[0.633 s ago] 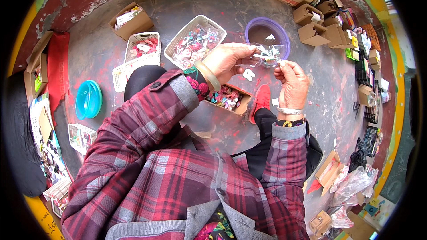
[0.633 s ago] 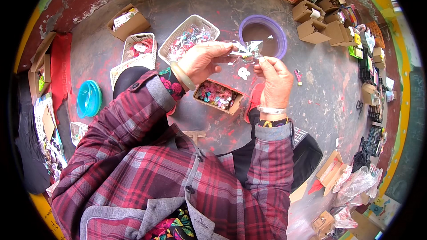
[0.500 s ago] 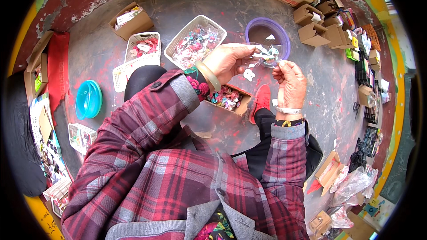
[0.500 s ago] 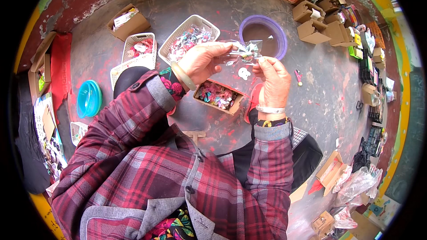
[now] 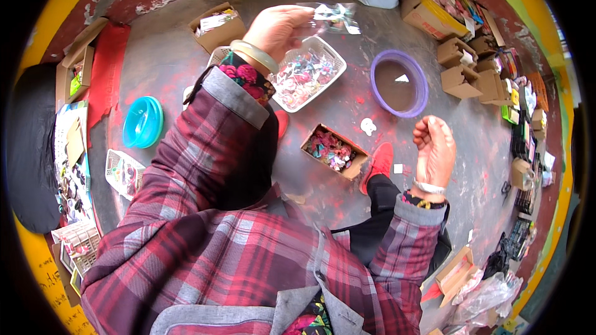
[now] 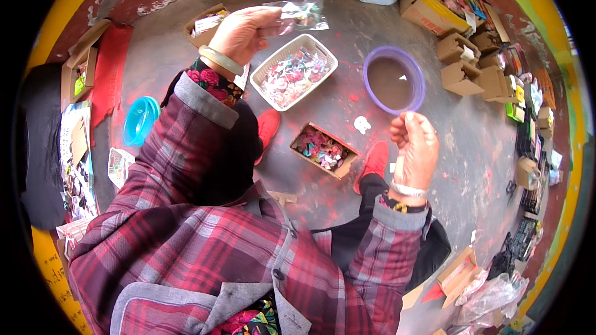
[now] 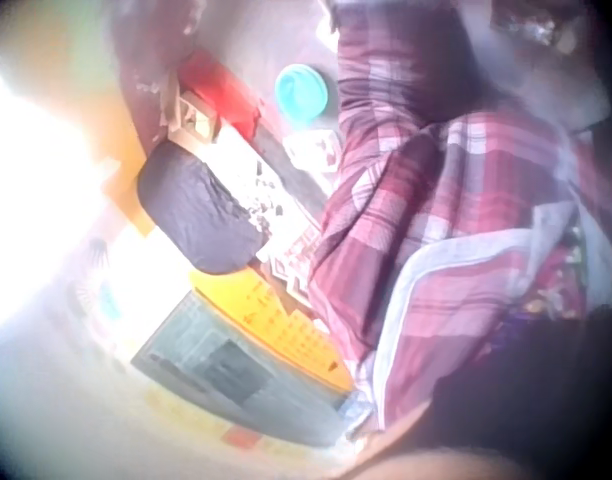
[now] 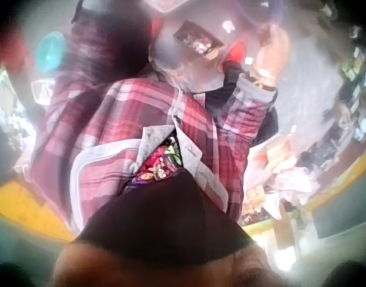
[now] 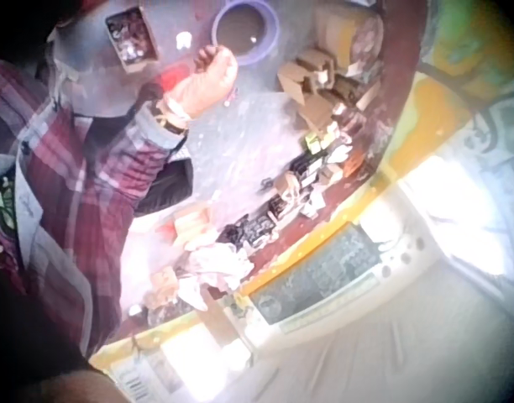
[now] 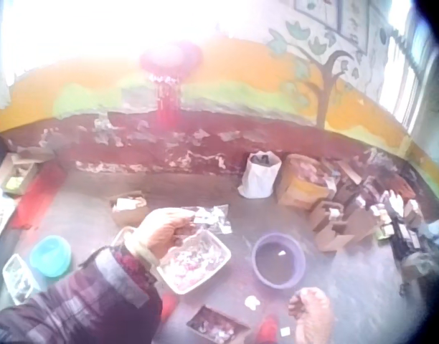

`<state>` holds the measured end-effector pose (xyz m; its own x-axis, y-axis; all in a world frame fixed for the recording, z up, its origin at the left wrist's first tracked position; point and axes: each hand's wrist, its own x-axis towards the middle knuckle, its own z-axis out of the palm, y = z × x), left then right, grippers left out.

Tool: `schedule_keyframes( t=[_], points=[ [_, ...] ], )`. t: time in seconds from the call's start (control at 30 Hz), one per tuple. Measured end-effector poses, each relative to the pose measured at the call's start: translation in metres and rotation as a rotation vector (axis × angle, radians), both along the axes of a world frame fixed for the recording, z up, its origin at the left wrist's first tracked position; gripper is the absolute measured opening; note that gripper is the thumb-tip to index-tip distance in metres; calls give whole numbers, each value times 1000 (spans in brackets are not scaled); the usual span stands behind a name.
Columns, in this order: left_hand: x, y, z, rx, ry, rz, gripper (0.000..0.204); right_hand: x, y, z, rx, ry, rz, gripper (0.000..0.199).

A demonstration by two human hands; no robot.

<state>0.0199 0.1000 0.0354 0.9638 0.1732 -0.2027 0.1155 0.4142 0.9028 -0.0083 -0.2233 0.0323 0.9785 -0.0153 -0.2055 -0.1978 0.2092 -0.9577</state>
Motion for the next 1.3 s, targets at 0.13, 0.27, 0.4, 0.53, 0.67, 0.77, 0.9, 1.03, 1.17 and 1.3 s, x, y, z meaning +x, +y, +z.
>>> schedule_keyframes(
  t=[0.13, 0.27, 0.4, 0.53, 0.67, 0.77, 0.9, 1.03, 1.17, 1.3],
  points=[
    [6, 43, -43, 187, 48, 53, 19, -17, 0, 10, -40, -23, 110, 14],
    [9, 58, -129, 401, 229, 60, 15, -22, 0, 5, -81, 34, 155, 13],
    [23, 90, -288, 783, 176, -104, 15, -12, 12, -3, -119, 73, 202, 13],
    [51, 35, -294, 201, 562, 87, 13, -7, 12, -10, -192, 117, 197, 14],
    [87, 17, -309, -215, 553, 242, 17, 0, 17, -12, -210, 132, 206, 13],
    [94, 20, -325, -85, 739, 152, 19, 0, 21, -13, -212, 171, 225, 12],
    [64, 30, -349, -113, 882, 44, 19, -2, 28, -13, -163, 179, 259, 13],
    [0, 42, -330, -45, 788, -179, 21, -4, 32, -3, -56, -51, 339, 16],
    [-93, 60, -291, 89, 675, -167, 25, -23, 82, 50, 150, -410, 235, 26],
    [-169, 83, -294, -154, 607, -203, 21, -82, 109, 130, 547, -437, 512, 21]
  ],
)
